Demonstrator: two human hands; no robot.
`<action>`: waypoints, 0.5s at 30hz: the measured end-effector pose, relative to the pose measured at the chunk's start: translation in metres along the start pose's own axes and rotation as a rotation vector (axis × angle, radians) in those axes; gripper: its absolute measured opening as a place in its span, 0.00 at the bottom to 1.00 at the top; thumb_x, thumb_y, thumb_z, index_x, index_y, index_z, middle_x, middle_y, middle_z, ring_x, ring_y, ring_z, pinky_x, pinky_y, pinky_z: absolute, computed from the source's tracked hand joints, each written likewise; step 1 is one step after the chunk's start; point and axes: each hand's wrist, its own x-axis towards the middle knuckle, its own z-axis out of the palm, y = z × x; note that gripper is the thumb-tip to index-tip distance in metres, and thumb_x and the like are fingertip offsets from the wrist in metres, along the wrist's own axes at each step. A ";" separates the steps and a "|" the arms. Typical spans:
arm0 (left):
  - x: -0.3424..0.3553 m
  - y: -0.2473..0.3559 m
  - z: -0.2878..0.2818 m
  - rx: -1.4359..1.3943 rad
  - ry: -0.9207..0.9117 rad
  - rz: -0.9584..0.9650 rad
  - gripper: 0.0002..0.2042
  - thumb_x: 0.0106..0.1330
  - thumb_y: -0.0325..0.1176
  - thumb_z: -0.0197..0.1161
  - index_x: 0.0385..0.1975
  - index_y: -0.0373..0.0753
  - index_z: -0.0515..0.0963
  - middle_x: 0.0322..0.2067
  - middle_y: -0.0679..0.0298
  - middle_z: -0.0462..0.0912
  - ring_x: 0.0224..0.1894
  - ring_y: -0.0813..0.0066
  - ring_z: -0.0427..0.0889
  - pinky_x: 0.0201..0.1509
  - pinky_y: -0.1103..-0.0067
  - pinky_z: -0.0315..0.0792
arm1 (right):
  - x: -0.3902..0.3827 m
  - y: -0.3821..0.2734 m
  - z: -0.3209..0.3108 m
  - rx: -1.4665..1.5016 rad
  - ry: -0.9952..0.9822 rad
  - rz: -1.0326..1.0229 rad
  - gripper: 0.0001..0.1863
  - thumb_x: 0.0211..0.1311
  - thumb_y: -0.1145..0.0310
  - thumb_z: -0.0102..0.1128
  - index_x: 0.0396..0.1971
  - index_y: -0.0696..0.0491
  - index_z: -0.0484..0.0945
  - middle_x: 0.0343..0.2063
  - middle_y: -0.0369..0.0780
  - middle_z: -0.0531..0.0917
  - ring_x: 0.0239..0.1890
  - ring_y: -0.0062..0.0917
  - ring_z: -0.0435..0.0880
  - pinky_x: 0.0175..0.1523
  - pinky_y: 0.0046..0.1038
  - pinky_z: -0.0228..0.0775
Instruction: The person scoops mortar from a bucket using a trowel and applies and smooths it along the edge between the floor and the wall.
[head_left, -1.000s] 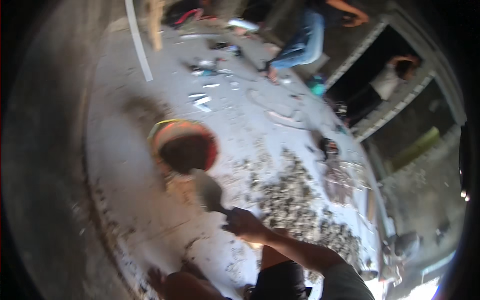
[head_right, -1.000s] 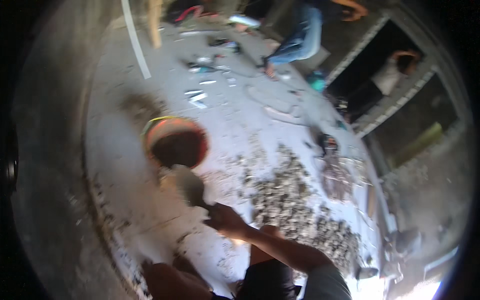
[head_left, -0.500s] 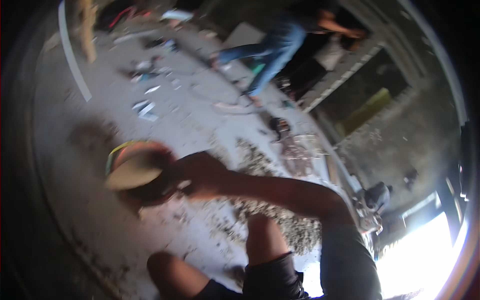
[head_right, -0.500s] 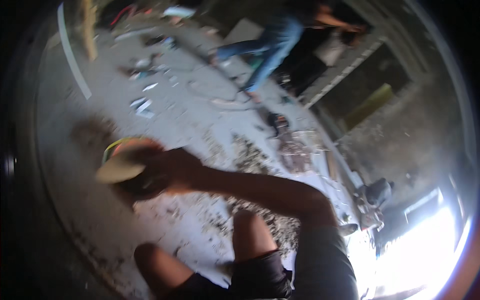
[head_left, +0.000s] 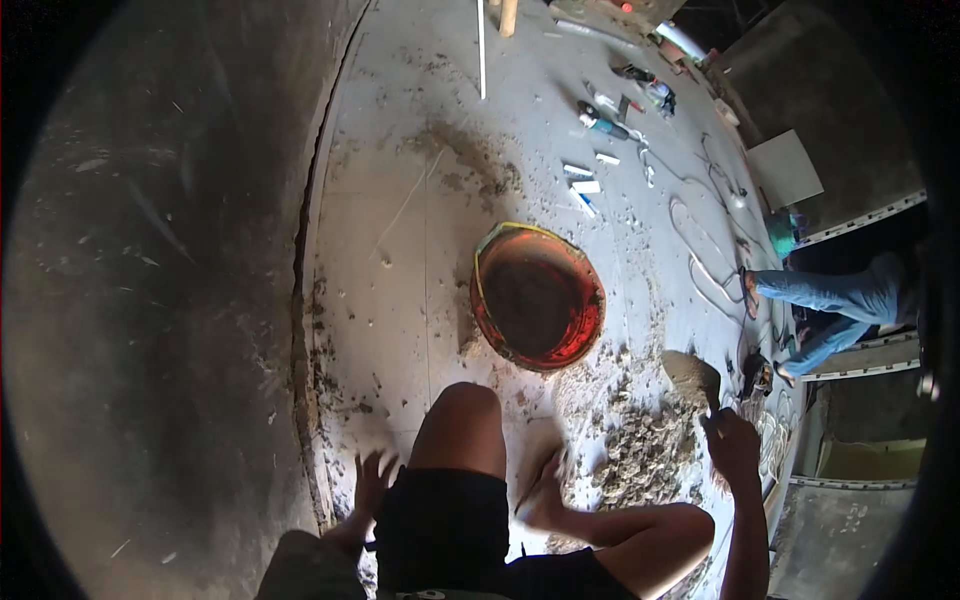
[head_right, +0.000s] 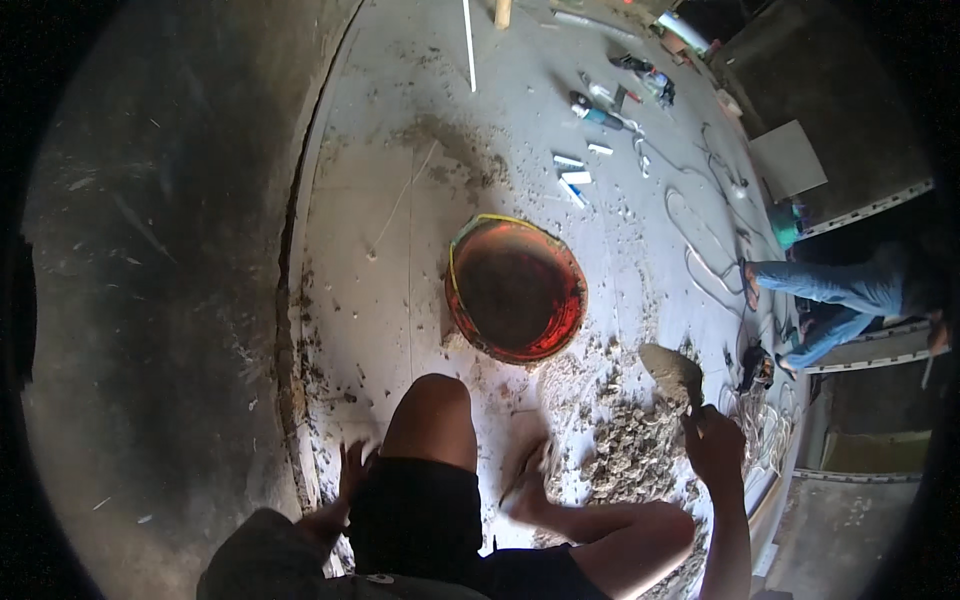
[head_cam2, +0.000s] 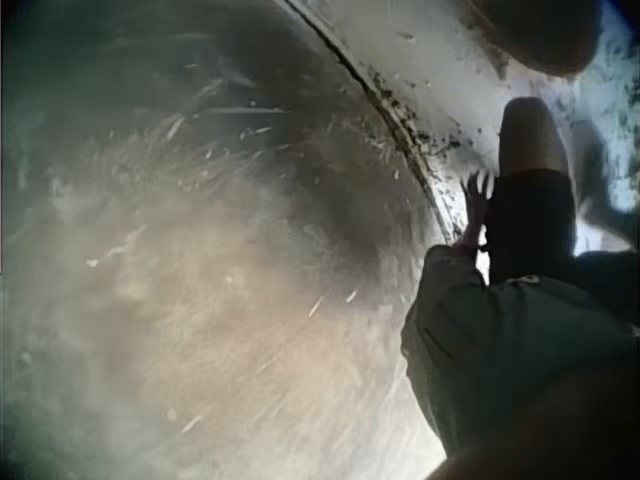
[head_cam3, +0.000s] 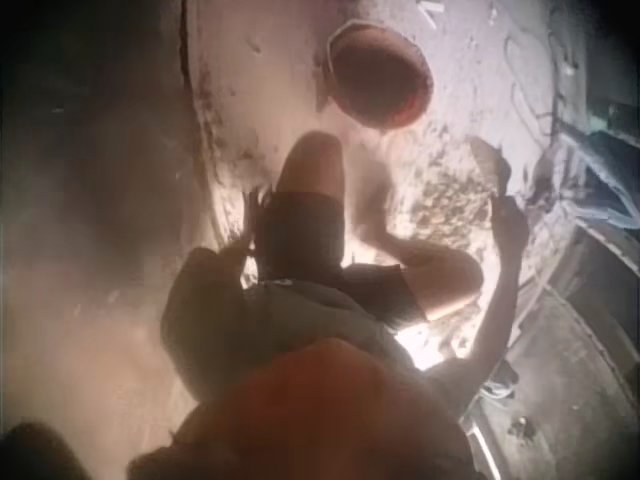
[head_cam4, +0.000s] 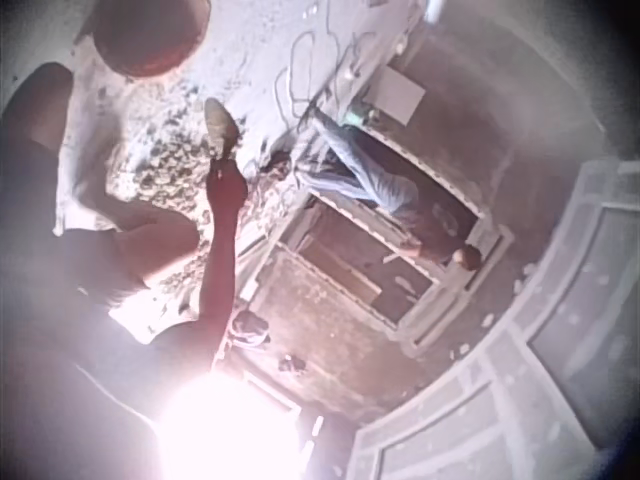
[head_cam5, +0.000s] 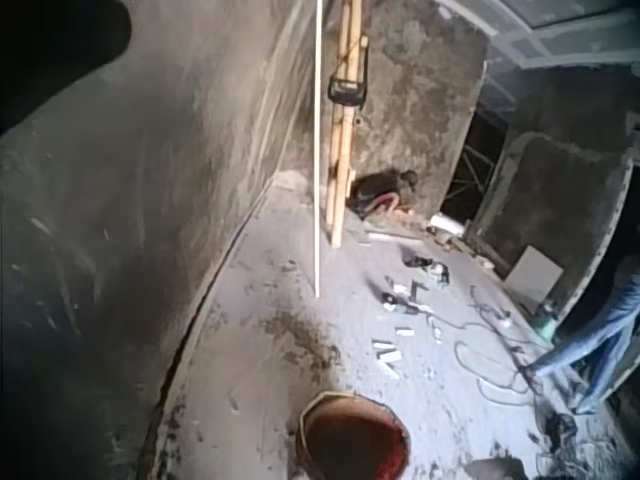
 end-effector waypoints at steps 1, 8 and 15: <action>0.031 -0.004 -0.004 -0.041 0.026 0.000 0.28 0.63 0.43 0.60 0.65 0.44 0.68 0.61 0.52 0.66 0.66 0.49 0.62 0.74 0.47 0.44 | 0.008 -0.005 -0.001 -0.008 0.008 -0.001 0.15 0.63 0.55 0.60 0.31 0.53 0.79 0.27 0.45 0.82 0.31 0.44 0.82 0.37 0.45 0.73; 0.212 -0.001 -0.013 0.018 0.112 -0.068 0.32 0.64 0.37 0.61 0.69 0.46 0.60 0.71 0.55 0.56 0.74 0.52 0.51 0.75 0.46 0.41 | 0.122 -0.089 0.040 -0.024 -0.058 -0.212 0.15 0.64 0.54 0.57 0.30 0.52 0.80 0.26 0.43 0.82 0.30 0.41 0.83 0.38 0.42 0.74; 0.240 0.015 -0.001 0.153 -0.011 -0.105 0.30 0.68 0.43 0.54 0.70 0.50 0.58 0.73 0.59 0.53 0.75 0.53 0.49 0.74 0.44 0.39 | 0.261 -0.158 0.117 -0.091 0.087 -0.274 0.10 0.60 0.64 0.58 0.26 0.54 0.81 0.22 0.44 0.83 0.25 0.38 0.86 0.31 0.39 0.77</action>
